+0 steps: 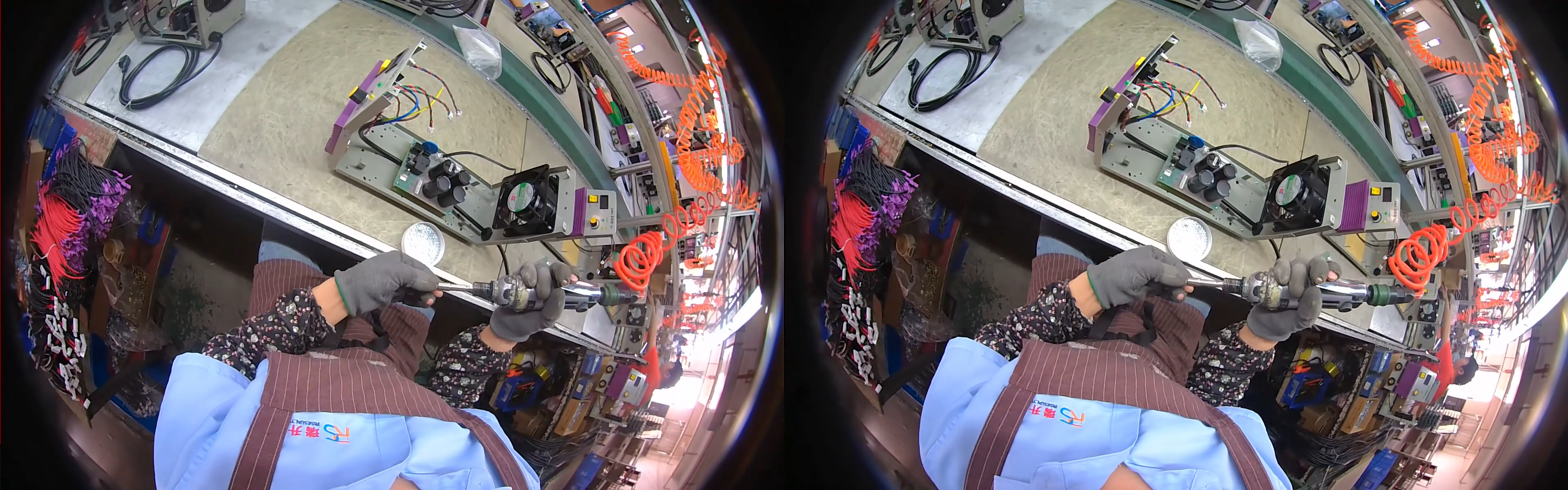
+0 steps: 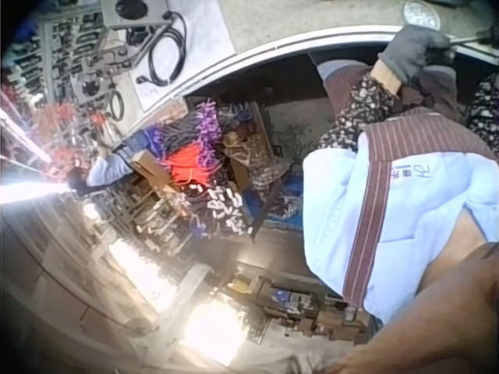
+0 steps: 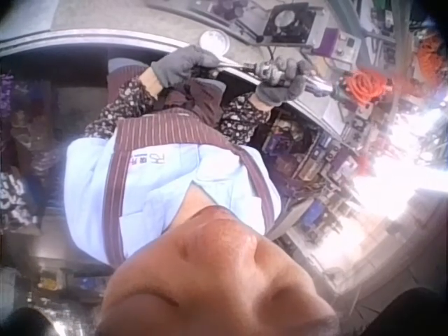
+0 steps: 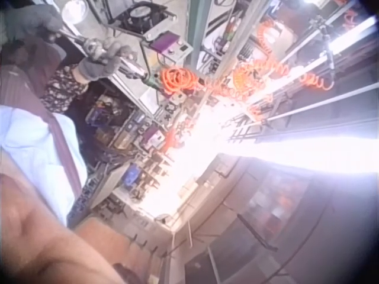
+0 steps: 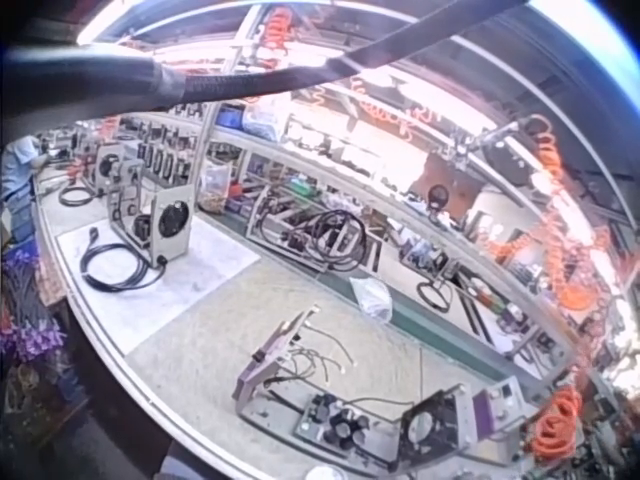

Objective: The recorder assembles the internal components of an industrial welding machine, including wiring and securing a circuit board.

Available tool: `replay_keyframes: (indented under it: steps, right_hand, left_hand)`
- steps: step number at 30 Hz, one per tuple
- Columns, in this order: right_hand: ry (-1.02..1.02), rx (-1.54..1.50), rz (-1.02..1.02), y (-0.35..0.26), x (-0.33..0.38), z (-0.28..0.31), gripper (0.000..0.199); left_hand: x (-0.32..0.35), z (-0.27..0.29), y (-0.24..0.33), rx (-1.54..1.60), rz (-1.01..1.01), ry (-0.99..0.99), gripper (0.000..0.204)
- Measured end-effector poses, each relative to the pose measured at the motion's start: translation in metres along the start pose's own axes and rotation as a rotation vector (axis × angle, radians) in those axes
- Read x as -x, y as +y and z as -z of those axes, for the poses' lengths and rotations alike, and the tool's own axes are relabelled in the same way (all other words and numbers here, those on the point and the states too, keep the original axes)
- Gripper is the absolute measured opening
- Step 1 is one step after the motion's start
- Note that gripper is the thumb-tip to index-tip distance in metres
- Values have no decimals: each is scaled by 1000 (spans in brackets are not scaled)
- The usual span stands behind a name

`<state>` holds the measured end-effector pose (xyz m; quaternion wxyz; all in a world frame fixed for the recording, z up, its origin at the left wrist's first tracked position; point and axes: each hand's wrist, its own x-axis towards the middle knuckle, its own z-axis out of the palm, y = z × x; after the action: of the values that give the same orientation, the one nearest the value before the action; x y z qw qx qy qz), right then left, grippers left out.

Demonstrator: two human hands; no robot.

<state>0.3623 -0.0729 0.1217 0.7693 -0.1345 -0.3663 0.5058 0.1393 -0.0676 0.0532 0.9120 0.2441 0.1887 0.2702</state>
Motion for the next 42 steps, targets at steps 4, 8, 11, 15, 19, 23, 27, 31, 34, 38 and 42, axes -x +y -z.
replay_keyframes:
  steps: [4,8,11,15,19,23,27,31,34,38,42]
  right_hand:
    - [37,-31,-27,1,4,9,35]
    - [90,-46,-13,4,2,14,35]
    - [126,-69,-11,6,1,9,34]
    - [150,-159,-3,8,-1,1,29]
    - [167,-225,-51,5,-1,0,26]
    - [300,-440,-183,-1,3,5,21]
    - [311,-406,-246,-5,6,6,23]
    - [346,-341,-199,-6,7,-2,23]
    - [329,-398,-199,-6,6,-8,15]
    - [370,-307,-185,-7,6,-12,21]
    - [348,-380,-196,-8,7,-12,21]
  left_hand:
    - [-3,4,-2,-12,-12,-15,23]
    - [-4,2,-2,12,-32,-2,23]
    - [1,-2,0,42,-57,-2,23]
    - [7,-9,6,14,-100,-19,22]
    - [10,-24,12,-16,-132,4,21]
    - [17,-40,15,-397,-332,167,17]
    - [20,-44,20,-791,-776,244,13]
    - [20,-47,18,-942,-956,339,13]
    - [20,-50,14,-1039,-1006,405,14]
    - [19,-51,12,-1135,-1107,428,16]
    - [19,-54,8,-1170,-1257,472,19]
